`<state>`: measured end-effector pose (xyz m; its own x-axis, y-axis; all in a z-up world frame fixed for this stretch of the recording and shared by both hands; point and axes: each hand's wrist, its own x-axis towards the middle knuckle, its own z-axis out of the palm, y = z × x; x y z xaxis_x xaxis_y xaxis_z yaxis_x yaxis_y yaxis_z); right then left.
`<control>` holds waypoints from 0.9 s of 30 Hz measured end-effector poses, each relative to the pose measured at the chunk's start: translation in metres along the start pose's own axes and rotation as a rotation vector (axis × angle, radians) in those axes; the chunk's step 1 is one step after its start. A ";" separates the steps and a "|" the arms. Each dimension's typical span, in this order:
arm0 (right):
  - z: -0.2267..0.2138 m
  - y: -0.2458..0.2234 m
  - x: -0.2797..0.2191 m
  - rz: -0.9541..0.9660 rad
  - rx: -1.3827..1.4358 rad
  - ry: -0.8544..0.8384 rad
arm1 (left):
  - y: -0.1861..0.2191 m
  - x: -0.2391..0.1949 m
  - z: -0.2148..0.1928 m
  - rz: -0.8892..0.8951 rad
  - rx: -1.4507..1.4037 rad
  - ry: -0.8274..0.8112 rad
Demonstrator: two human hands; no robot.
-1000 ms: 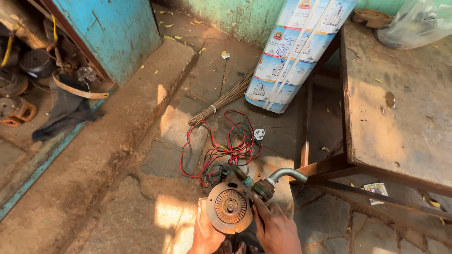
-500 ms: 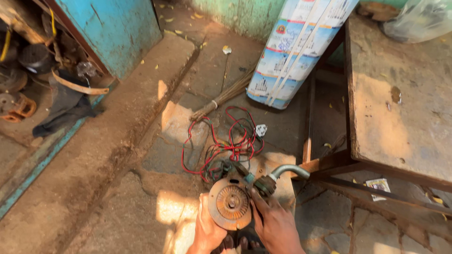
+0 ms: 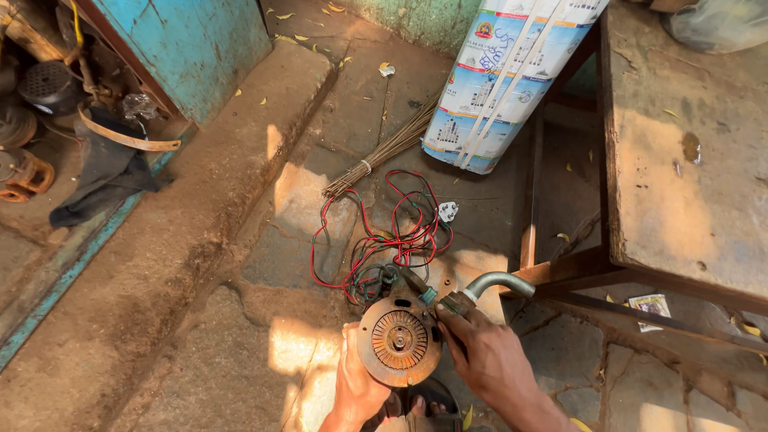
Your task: The person uses a yellow-handled screwdriver to loosen and remove screws from the end cap of a small electric motor. They then detach the end cap from the motor housing, exposing the internal rotor and stator components.
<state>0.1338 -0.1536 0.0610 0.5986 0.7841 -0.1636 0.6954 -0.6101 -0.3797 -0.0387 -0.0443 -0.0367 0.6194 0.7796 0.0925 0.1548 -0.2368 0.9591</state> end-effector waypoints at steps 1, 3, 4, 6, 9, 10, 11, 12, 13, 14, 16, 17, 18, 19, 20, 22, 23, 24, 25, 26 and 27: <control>-0.004 0.002 0.006 -0.066 0.000 -0.012 | 0.000 0.001 0.000 0.016 0.007 0.002; -0.013 0.005 0.016 -0.203 -0.001 -0.036 | 0.002 0.002 -0.001 -0.018 -0.049 -0.018; -0.018 0.007 0.020 -0.263 -0.013 -0.049 | 0.003 0.002 -0.002 -0.033 -0.076 -0.029; -0.025 0.011 0.025 -0.381 -0.037 -0.072 | 0.004 0.002 -0.003 -0.008 -0.068 -0.031; -0.032 0.014 0.035 -0.371 -0.003 -0.147 | 0.002 0.005 -0.005 0.081 -0.065 -0.008; -0.032 0.014 0.039 -0.382 -0.043 -0.176 | 0.002 0.002 -0.004 0.109 -0.067 0.011; -0.031 0.013 0.045 -0.393 -0.083 -0.204 | 0.002 -0.001 -0.002 0.054 -0.091 0.004; -0.031 0.013 0.049 -0.391 -0.118 -0.224 | 0.001 0.000 -0.002 0.005 -0.114 -0.018; -0.034 0.014 0.053 -0.431 -0.118 -0.245 | 0.001 0.001 -0.002 -0.044 -0.137 -0.041; -0.038 0.013 0.058 -0.474 -0.118 -0.262 | 0.001 0.004 -0.004 0.011 -0.098 -0.025; -0.045 0.009 0.067 -0.534 -0.133 -0.290 | 0.001 0.008 -0.005 0.114 -0.023 0.017; -0.046 0.005 0.071 -0.553 -0.149 -0.300 | 0.000 0.010 -0.006 0.096 -0.039 0.001; -0.047 0.003 0.070 -0.570 -0.164 -0.319 | 0.001 0.005 -0.006 0.070 -0.057 -0.016; -0.046 -0.001 0.070 -0.589 -0.150 -0.323 | 0.003 0.000 -0.005 0.044 -0.075 -0.033; -0.043 -0.006 0.072 -0.593 -0.134 -0.304 | 0.002 0.002 -0.006 0.131 -0.047 -0.017; -0.043 -0.010 0.078 -0.592 -0.134 -0.298 | 0.001 0.008 -0.009 0.305 0.014 0.021; -0.042 -0.011 0.082 -0.586 -0.149 -0.311 | -0.004 0.014 -0.011 0.267 -0.004 -0.001; -0.041 -0.011 0.082 -0.591 -0.167 -0.355 | -0.005 0.009 -0.010 0.201 -0.024 -0.009; -0.038 -0.010 0.084 -0.618 -0.158 -0.355 | -0.007 0.004 -0.008 0.136 -0.045 -0.016; -0.037 -0.009 0.086 -0.646 -0.148 -0.346 | -0.008 0.002 -0.007 0.110 -0.047 -0.011; -0.038 -0.008 0.088 -0.673 -0.138 -0.337 | -0.009 -0.001 -0.005 0.085 -0.050 -0.006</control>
<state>0.1956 -0.0841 0.0842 -0.1099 0.9705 -0.2147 0.9237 0.0199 -0.3826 -0.0442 -0.0399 -0.0437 0.6333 0.7544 0.1726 0.0634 -0.2728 0.9600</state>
